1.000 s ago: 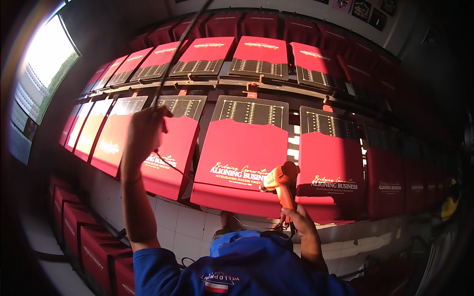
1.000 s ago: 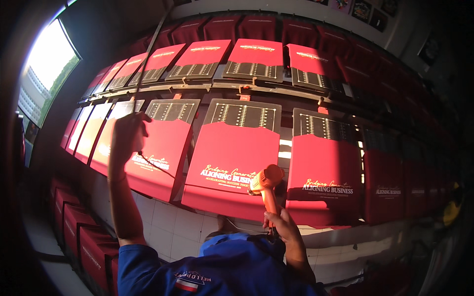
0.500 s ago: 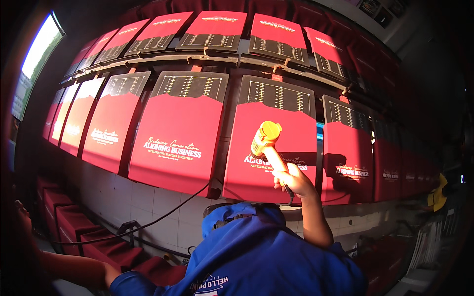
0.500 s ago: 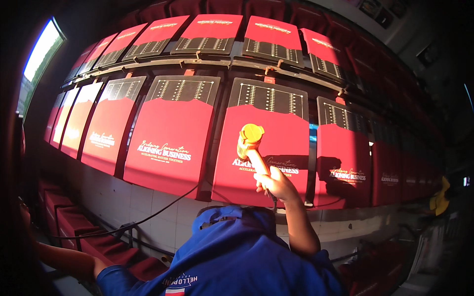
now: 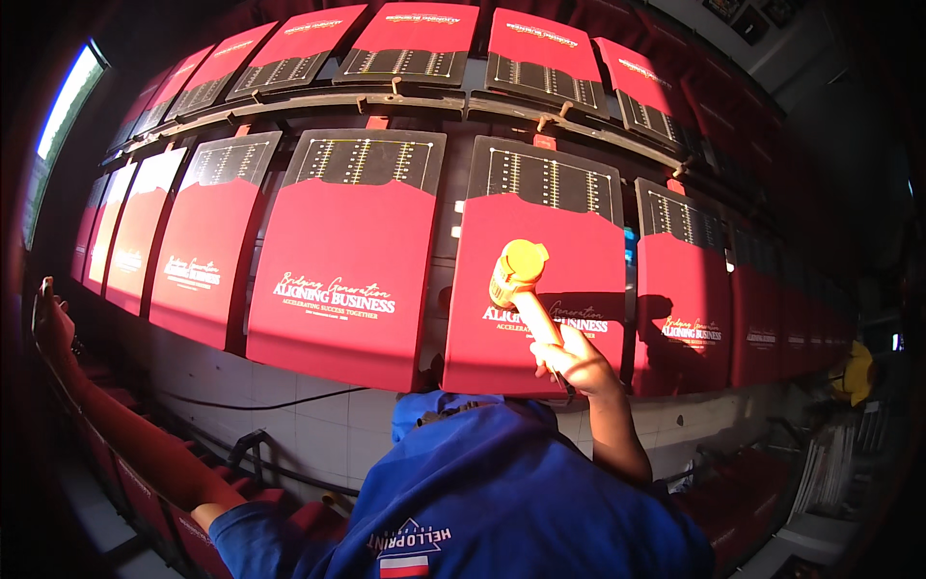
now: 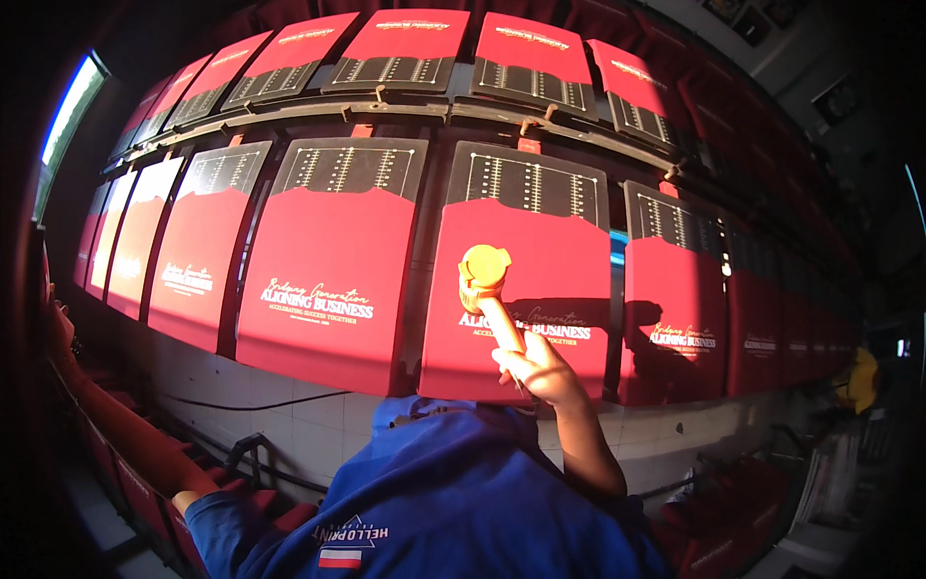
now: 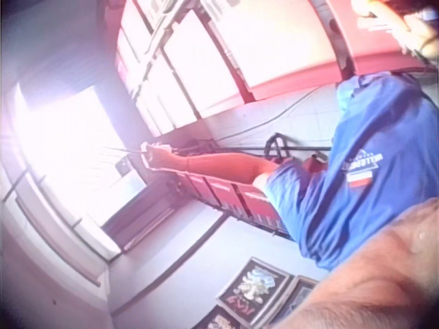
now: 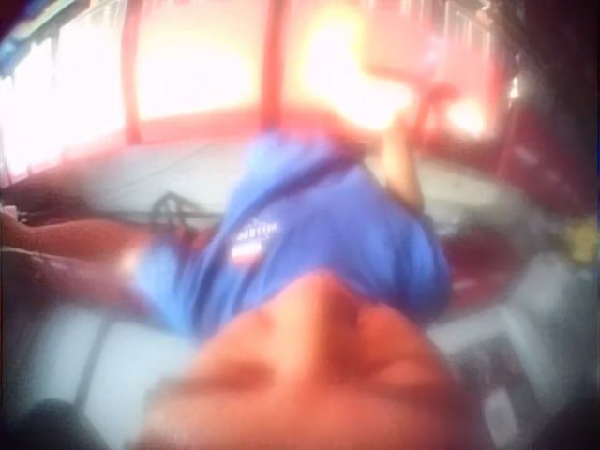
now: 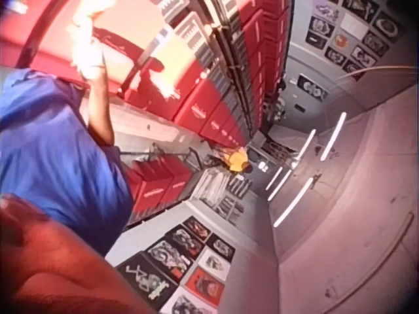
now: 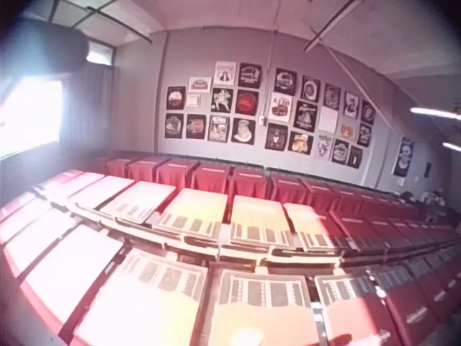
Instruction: The person uses a heat gun to dry ink on printed red shirts arranged on a carousel press, smoothing the fabric by hand at each station.
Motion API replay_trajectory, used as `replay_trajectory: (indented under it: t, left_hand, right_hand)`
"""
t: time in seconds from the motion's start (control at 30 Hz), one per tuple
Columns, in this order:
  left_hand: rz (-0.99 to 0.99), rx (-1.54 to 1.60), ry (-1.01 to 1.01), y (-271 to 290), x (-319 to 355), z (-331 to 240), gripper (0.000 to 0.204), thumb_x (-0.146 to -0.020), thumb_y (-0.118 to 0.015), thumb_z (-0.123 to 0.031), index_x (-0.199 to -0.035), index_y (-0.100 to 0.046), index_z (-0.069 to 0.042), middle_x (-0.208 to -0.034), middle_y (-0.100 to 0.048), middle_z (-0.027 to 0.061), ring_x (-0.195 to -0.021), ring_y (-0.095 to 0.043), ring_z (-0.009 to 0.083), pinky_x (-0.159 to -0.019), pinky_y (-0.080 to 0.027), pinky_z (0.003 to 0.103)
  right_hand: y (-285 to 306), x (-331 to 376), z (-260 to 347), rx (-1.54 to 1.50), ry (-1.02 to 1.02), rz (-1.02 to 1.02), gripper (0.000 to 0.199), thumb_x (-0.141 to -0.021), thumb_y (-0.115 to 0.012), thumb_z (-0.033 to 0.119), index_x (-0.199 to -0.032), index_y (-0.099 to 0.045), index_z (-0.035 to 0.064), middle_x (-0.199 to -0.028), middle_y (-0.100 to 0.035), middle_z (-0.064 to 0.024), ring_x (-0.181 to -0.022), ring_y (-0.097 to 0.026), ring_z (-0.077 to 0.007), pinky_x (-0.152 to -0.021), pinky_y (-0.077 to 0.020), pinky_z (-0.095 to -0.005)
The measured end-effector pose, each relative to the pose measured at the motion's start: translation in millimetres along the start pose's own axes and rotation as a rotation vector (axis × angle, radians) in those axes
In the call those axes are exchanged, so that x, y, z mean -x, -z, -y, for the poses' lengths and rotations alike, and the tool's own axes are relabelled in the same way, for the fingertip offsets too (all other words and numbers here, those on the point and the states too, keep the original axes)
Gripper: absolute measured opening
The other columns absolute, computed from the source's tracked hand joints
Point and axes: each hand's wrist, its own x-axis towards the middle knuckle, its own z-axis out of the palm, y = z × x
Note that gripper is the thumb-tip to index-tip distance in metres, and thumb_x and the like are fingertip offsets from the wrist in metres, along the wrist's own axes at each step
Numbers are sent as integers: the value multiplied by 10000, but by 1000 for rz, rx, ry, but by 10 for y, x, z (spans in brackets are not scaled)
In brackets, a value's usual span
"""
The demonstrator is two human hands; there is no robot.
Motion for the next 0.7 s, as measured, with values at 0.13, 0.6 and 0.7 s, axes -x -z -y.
replay_trajectory:
  t: [0.13, 0.6, 0.7]
  left_hand:
    - [-78, 222, -21, -506, 134, -951, 297, -808, -678, -100, -1098, -631, -142, -1027, -673, 115, -899, -689, 214, -744, -553, 349]
    - [145, 897, 387, -655, 1313, -2638, 313, -968, -484, -335, -1051, -634, -74, -831, -654, 190, -752, -653, 364, -653, -497, 437]
    - [460, 604, 249, -949, 2004, -2501, 419, -961, -508, -402, -843, -589, -9, -853, -620, 214, -828, -597, 426, -687, -465, 522]
  right_hand:
    - [25, -24, -65, 51, -41, -22, 244, -895, -657, 185, -974, -545, -17, -703, -623, -63, -553, -581, -90, -489, -451, -220]
    - [-128, -1, -52, 36, -19, -47, 203, -914, -604, 169, -991, -576, -18, -716, -625, -68, -603, -598, -111, -513, -456, -232]
    - [-50, -23, -70, -20, -5, 7, 219, -918, -632, 192, -1014, -575, 4, -717, -620, -42, -597, -603, -90, -512, -460, -215]
